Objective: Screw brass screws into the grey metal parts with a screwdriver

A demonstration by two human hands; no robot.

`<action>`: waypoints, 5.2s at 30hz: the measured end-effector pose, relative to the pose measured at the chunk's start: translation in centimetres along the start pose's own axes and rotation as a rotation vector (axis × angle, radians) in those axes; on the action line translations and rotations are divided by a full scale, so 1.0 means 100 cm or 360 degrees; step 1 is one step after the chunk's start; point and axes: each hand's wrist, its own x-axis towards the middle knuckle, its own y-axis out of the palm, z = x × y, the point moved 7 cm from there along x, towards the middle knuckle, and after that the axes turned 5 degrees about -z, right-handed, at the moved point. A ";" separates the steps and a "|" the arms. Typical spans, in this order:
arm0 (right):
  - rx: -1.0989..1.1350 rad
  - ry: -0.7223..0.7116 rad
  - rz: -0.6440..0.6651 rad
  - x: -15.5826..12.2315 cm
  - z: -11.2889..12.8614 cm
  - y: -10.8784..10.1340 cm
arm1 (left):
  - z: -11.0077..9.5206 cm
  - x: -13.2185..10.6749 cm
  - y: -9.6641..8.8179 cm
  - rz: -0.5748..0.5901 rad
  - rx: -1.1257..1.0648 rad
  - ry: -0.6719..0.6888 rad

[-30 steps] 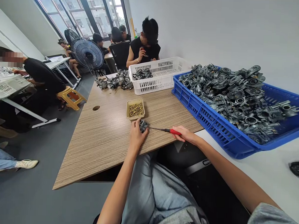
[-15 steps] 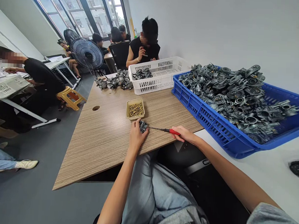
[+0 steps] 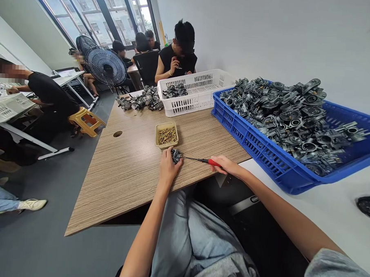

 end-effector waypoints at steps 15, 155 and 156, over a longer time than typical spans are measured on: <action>-0.0023 -0.0034 -0.0112 -0.002 0.008 -0.002 | 0.001 0.000 -0.001 -0.0010 0.0032 0.0010; -0.0335 -0.0217 -0.0567 -0.012 0.017 -0.006 | 0.006 0.002 -0.001 -0.0037 0.0129 0.0004; -0.0340 -0.0230 -0.0579 -0.012 0.017 -0.008 | 0.006 0.002 -0.001 -0.0035 0.0131 0.0006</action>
